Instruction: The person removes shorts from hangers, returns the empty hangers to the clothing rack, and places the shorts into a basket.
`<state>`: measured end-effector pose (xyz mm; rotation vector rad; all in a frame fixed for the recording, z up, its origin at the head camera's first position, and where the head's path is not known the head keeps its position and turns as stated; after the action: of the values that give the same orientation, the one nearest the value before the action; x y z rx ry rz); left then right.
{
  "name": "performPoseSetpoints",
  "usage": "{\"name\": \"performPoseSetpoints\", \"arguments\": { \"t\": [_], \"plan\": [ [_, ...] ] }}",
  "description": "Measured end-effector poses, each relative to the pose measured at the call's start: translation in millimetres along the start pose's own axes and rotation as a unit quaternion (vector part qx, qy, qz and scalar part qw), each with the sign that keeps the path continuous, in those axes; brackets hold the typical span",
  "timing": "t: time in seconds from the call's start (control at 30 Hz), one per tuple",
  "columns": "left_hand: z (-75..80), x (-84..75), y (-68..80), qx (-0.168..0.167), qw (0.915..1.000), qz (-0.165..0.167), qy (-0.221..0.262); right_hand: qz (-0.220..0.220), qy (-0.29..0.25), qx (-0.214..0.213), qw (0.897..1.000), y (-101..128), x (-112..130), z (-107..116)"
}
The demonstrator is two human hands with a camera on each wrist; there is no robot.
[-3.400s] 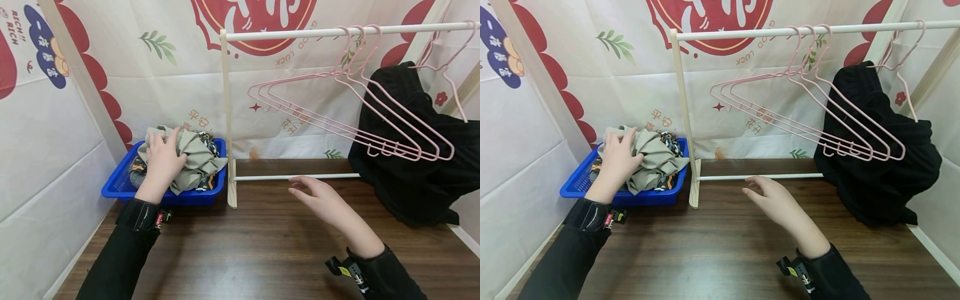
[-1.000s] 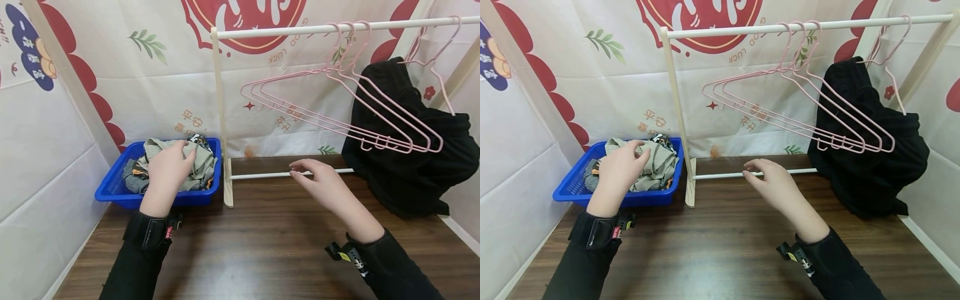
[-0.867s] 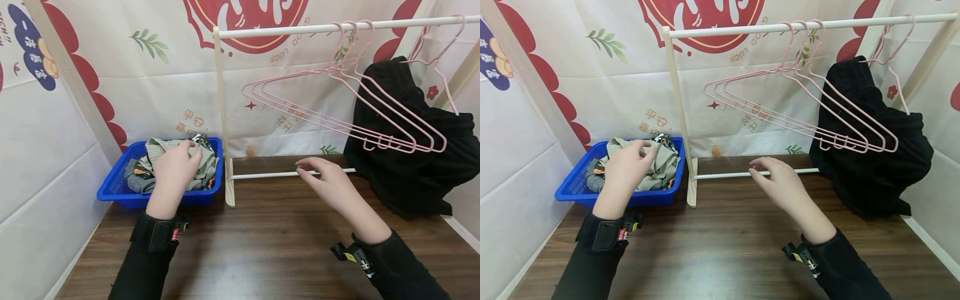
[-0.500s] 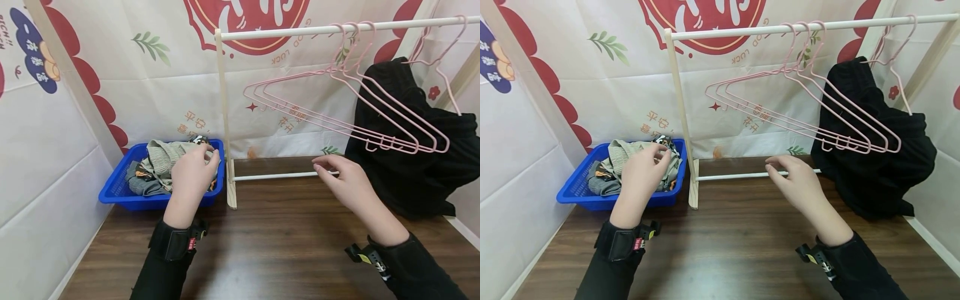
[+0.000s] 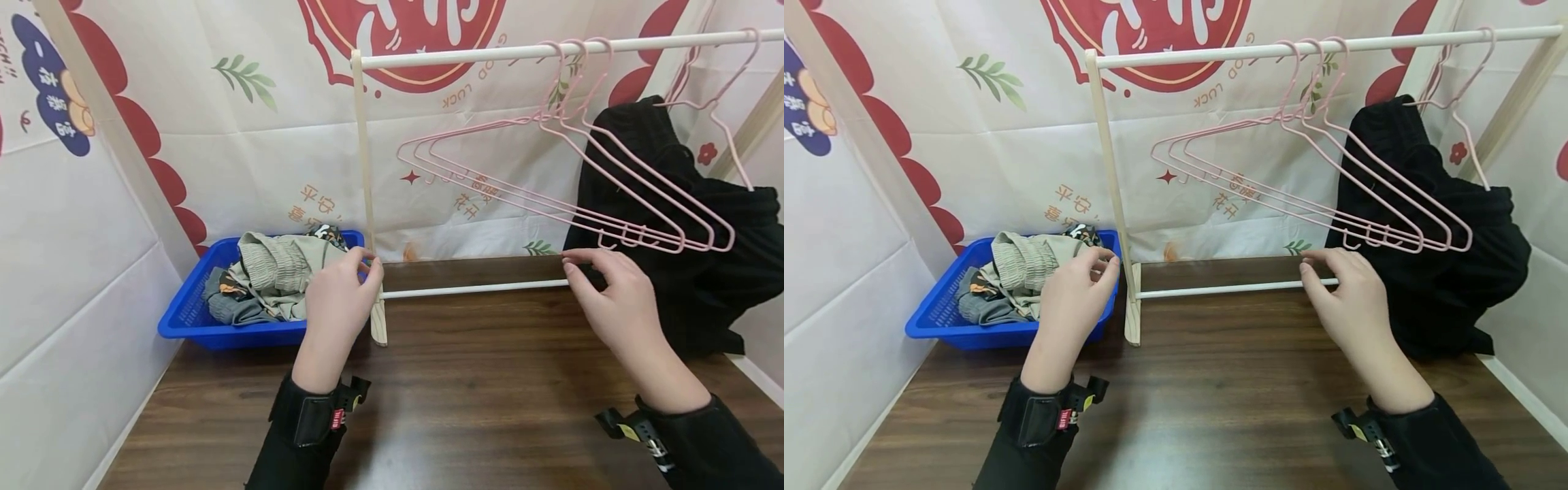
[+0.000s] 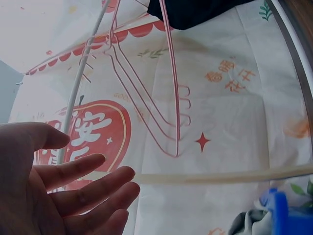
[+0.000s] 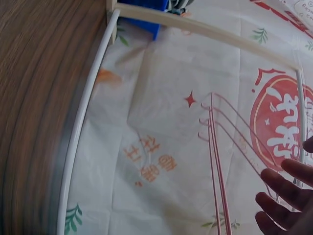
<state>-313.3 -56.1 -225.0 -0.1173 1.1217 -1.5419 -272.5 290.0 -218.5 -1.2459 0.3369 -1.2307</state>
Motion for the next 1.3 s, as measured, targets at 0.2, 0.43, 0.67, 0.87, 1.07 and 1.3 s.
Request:
{"name": "performPoseSetpoints", "arguments": {
  "t": [0.2,0.43,0.67,0.87,1.07,1.3],
  "plan": [
    [-0.2,-10.2,9.3,-0.03,0.9987,-0.03,0.027,0.01,0.003,-0.045,0.999,-5.3,-6.8,19.5],
    [4.3,-22.8,18.5,-0.056,0.9949,-0.071,0.043,0.027,0.007,-0.088,0.996,-8.1,-18.3,35.4],
    [-1.9,-43.6,27.5,-0.038,0.9884,-0.137,0.055,0.038,0.024,-0.136,0.99,-14.7,-30.0,55.0],
    [-12.3,-50.9,34.3,-0.008,0.9868,-0.157,0.04,0.033,0.084,-0.117,0.989,-22.4,-42.8,62.5],
    [-12.5,-51.5,34.9,-0.009,0.9863,-0.159,0.044,0.024,0.131,-0.098,0.986,-33.8,-58.7,68.9],
    [-17.3,-52.7,36.1,0.0,0.9853,-0.167,0.037,-0.027,0.16,-0.081,0.983,-47.9,-76.0,75.2]
  ]
}}
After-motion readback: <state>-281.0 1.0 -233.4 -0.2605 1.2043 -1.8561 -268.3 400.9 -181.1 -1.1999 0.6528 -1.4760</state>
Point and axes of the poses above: each hand's wrist, its own y-axis away from the middle knuckle, its own z-axis out of the back of the hand, x = y × z, the point moved 10 cm from there along -y, towards the middle knuckle, and after that the axes turned 13 degrees about -x, right-handed, at the moved point
